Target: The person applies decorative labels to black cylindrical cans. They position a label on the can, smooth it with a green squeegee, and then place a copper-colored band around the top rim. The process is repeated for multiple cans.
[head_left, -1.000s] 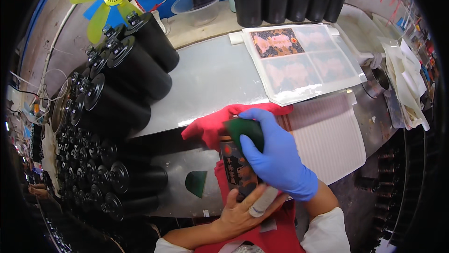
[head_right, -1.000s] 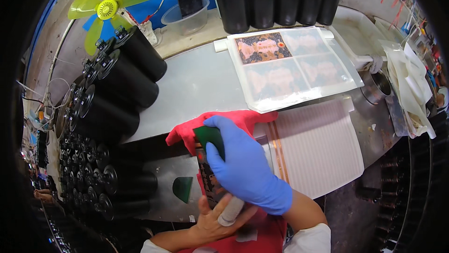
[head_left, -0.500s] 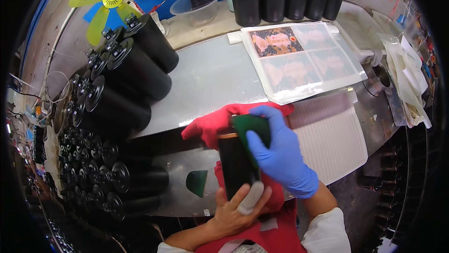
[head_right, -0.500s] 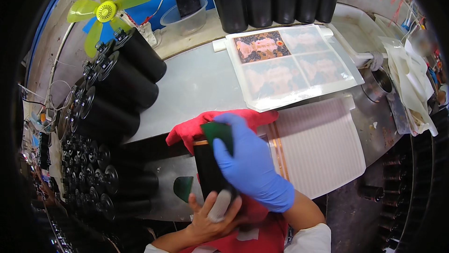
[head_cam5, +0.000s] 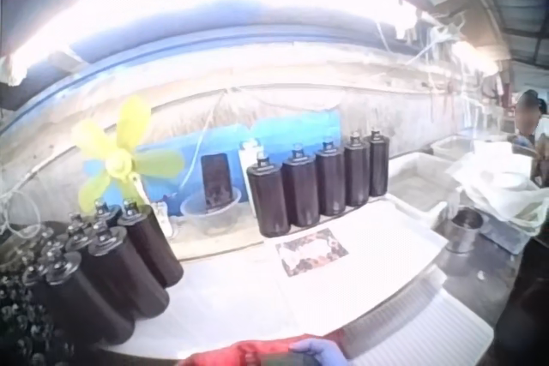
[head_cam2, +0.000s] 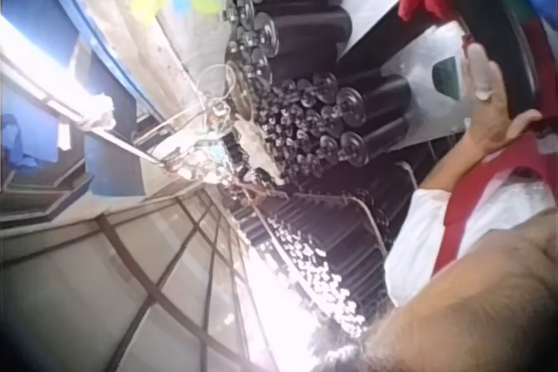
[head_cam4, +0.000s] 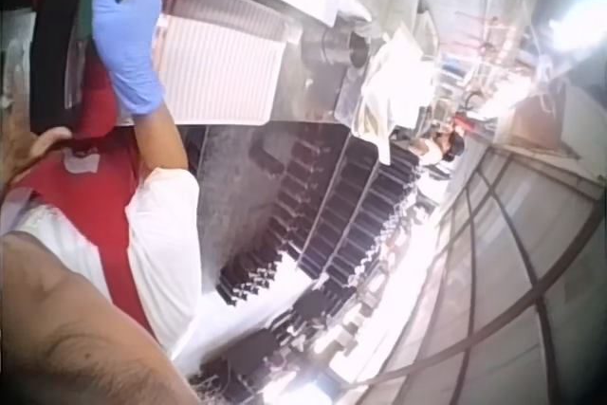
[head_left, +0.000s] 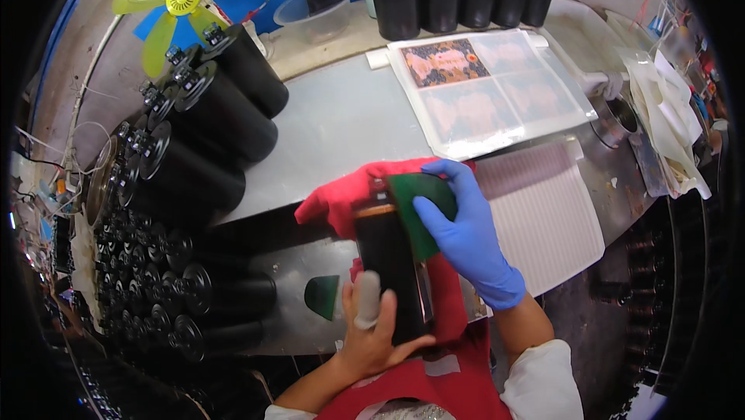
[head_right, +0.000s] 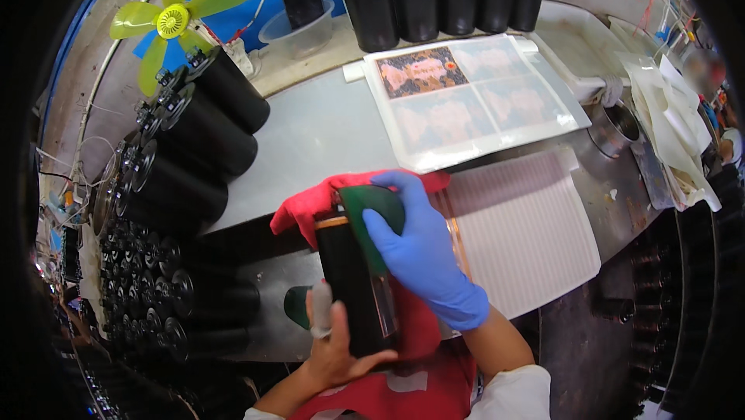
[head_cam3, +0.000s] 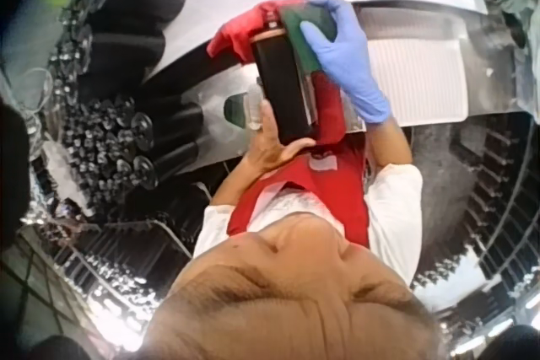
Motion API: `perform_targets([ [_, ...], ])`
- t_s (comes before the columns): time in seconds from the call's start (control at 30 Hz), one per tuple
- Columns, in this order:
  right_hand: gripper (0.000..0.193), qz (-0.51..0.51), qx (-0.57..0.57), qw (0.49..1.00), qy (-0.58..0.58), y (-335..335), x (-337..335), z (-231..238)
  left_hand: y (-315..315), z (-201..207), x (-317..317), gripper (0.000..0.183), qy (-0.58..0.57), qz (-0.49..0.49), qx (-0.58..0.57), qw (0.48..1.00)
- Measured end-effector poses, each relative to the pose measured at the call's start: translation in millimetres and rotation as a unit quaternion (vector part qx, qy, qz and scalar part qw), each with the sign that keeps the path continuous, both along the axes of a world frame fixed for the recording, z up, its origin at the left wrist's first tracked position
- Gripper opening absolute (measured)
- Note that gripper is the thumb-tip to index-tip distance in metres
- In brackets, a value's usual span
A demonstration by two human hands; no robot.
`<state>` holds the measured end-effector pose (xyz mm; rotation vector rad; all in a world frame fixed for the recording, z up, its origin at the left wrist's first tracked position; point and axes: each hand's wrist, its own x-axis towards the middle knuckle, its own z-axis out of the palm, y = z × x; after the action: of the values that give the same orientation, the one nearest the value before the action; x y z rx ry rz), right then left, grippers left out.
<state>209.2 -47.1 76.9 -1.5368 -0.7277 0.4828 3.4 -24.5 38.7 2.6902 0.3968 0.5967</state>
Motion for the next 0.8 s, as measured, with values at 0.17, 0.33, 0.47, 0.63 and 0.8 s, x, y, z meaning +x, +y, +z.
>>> perform_targets([
  [0.17,0.029,-0.02,-0.035,0.992,0.117,-49,22,-29,8,-18,-2,0.116,0.006,-0.055,-0.188,0.981],
  [0.33,0.02,-0.256,-0.066,0.927,0.266,-167,10,-66,8,-27,-1,0.116,-0.044,-0.081,-0.307,0.947],
  [0.47,0.031,-0.33,-0.212,0.845,0.362,-213,-51,-115,8,-27,0,0.112,-0.085,-0.091,-0.299,0.946],
  [0.63,0.036,-0.389,-0.159,0.847,0.326,-187,-64,-144,9,-30,-7,0.109,-0.041,-0.059,-0.224,0.972],
  [0.8,0.028,-0.321,-0.138,0.872,0.343,-204,-67,-125,7,-21,-7,0.108,-0.081,-0.049,-0.257,0.962],
])
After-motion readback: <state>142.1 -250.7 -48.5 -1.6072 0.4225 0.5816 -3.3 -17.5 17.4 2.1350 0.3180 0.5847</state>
